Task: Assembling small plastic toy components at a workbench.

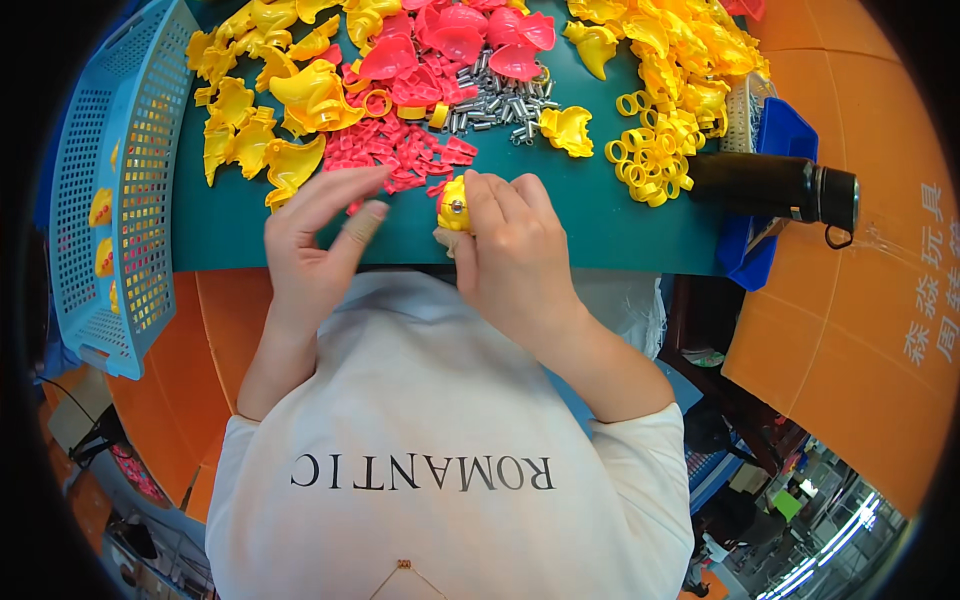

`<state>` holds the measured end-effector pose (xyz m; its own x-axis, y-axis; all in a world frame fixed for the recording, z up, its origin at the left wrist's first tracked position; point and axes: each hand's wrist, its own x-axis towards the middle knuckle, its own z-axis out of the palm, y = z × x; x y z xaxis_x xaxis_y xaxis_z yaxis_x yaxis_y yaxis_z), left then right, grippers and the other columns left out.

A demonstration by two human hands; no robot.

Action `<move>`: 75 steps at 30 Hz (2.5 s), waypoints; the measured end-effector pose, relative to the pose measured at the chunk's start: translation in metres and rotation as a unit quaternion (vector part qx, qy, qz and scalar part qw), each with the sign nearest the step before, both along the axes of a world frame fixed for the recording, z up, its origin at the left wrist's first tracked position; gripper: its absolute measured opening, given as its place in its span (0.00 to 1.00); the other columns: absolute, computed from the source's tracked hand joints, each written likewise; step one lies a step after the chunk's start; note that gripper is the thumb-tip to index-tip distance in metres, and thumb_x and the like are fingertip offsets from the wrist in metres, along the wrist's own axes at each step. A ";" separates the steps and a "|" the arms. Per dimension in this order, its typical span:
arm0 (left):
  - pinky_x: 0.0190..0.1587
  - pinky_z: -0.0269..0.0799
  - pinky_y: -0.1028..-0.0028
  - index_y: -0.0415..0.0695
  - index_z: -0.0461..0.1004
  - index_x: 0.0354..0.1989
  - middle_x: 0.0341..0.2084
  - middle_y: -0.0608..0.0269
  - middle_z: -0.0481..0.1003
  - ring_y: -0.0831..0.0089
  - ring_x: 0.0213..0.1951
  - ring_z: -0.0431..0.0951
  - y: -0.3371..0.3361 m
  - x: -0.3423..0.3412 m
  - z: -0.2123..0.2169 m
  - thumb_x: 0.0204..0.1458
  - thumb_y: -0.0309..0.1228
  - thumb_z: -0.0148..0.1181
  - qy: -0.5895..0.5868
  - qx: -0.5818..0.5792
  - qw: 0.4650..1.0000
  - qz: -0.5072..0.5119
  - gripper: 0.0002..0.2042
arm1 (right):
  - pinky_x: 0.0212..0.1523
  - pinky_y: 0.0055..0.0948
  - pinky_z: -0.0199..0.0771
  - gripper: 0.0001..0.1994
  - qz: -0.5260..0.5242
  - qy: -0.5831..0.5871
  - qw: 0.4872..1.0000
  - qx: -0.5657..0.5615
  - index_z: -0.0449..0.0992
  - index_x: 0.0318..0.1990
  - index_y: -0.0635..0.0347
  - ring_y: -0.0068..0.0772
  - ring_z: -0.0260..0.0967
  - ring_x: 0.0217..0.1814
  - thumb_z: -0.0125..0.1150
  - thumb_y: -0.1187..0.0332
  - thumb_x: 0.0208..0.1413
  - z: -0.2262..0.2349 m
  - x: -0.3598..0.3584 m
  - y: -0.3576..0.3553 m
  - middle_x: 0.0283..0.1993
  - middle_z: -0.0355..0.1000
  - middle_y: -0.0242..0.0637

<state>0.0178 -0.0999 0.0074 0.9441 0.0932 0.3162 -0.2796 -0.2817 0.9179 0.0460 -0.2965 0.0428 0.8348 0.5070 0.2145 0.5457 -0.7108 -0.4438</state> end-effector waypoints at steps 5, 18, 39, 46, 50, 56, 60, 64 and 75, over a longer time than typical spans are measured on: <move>0.41 0.74 0.72 0.39 0.78 0.42 0.40 0.57 0.77 0.64 0.38 0.79 -0.028 0.013 0.001 0.41 0.22 0.66 -0.041 0.003 0.996 -0.078 0.15 | 0.37 0.36 0.71 0.25 0.027 0.029 0.998 0.042 0.71 0.49 0.66 0.45 0.65 0.37 0.68 0.76 0.37 -0.012 0.002 -0.015 0.44 0.72 0.45; 0.44 0.74 0.73 0.39 0.81 0.36 0.33 0.56 0.79 0.68 0.38 0.79 -0.038 0.026 -0.013 0.40 0.19 0.68 0.029 -0.069 0.986 -0.151 0.12 | 0.42 0.27 0.66 0.17 0.061 0.126 0.890 0.434 0.79 0.41 0.64 0.32 0.67 0.42 0.70 0.80 0.39 -0.069 0.015 -0.033 0.45 0.76 0.46; 0.53 0.67 0.65 0.39 0.62 0.59 0.51 0.48 0.65 0.57 0.53 0.67 0.134 -0.037 0.073 0.50 0.41 0.66 0.000 0.382 0.725 0.573 0.31 | 0.29 0.14 0.64 0.13 -0.286 0.024 0.892 0.348 0.77 0.41 0.65 0.13 0.62 0.27 0.67 0.80 0.46 -0.035 0.043 -0.070 0.33 0.70 0.30; 0.62 0.55 0.60 0.46 0.60 0.64 0.59 0.42 0.60 0.49 0.62 0.58 0.158 -0.047 0.058 0.57 0.51 0.53 0.151 0.433 0.727 0.511 0.31 | 0.25 0.13 0.58 0.12 -0.244 0.032 0.935 0.255 0.77 0.39 0.63 0.12 0.58 0.24 0.68 0.78 0.45 -0.031 0.047 -0.048 0.39 0.70 0.30; 0.49 0.68 0.68 0.44 0.69 0.52 0.50 0.54 0.70 0.62 0.49 0.71 0.102 -0.033 0.053 0.47 0.37 0.68 -0.093 0.384 0.856 0.332 0.24 | 0.25 0.15 0.60 0.10 -0.226 -0.083 0.930 0.277 0.77 0.38 0.63 0.16 0.60 0.25 0.67 0.79 0.45 -0.018 0.040 -0.025 0.38 0.71 0.32; 0.34 0.69 0.70 0.43 0.75 0.37 0.33 0.61 0.70 0.64 0.32 0.72 0.050 0.004 0.002 0.44 0.32 0.69 0.123 0.323 0.903 0.256 0.13 | 0.25 0.18 0.67 0.07 0.009 0.058 0.949 0.309 0.77 0.34 0.65 0.20 0.68 0.26 0.65 0.80 0.46 -0.023 0.027 0.034 0.32 0.73 0.36; 0.33 0.68 0.69 0.47 0.75 0.36 0.33 0.60 0.70 0.63 0.32 0.71 0.059 0.007 -0.016 0.42 0.29 0.69 0.056 0.312 0.916 0.247 0.12 | 0.28 0.21 0.70 0.05 -0.054 0.084 0.949 0.298 0.78 0.31 0.65 0.26 0.71 0.29 0.66 0.79 0.44 -0.025 0.032 0.032 0.31 0.72 0.37; 0.40 0.69 0.70 0.46 0.73 0.37 0.38 0.60 0.72 0.65 0.36 0.73 0.073 0.002 -0.014 0.46 0.23 0.66 -0.127 0.292 0.900 0.299 0.11 | 0.39 0.33 0.66 0.10 0.057 0.029 0.983 0.171 0.78 0.30 0.58 0.37 0.67 0.39 0.69 0.76 0.36 -0.030 0.033 0.020 0.34 0.69 0.35; 0.29 0.76 0.74 0.44 0.63 0.55 0.41 0.56 0.71 0.74 0.31 0.73 0.041 -0.034 0.022 0.56 0.25 0.50 0.324 -0.525 0.787 0.011 0.17 | 0.41 0.33 0.56 0.07 0.035 -0.075 0.992 0.099 0.77 0.29 0.54 0.33 0.64 0.40 0.69 0.71 0.40 -0.061 0.028 0.044 0.35 0.68 0.30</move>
<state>-0.0159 -0.0591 0.0296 0.8695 0.0010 -0.4939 0.3376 0.7287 0.5958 0.0739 -0.2526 -0.0183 0.7499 0.4983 0.4351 0.6614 -0.5750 -0.4815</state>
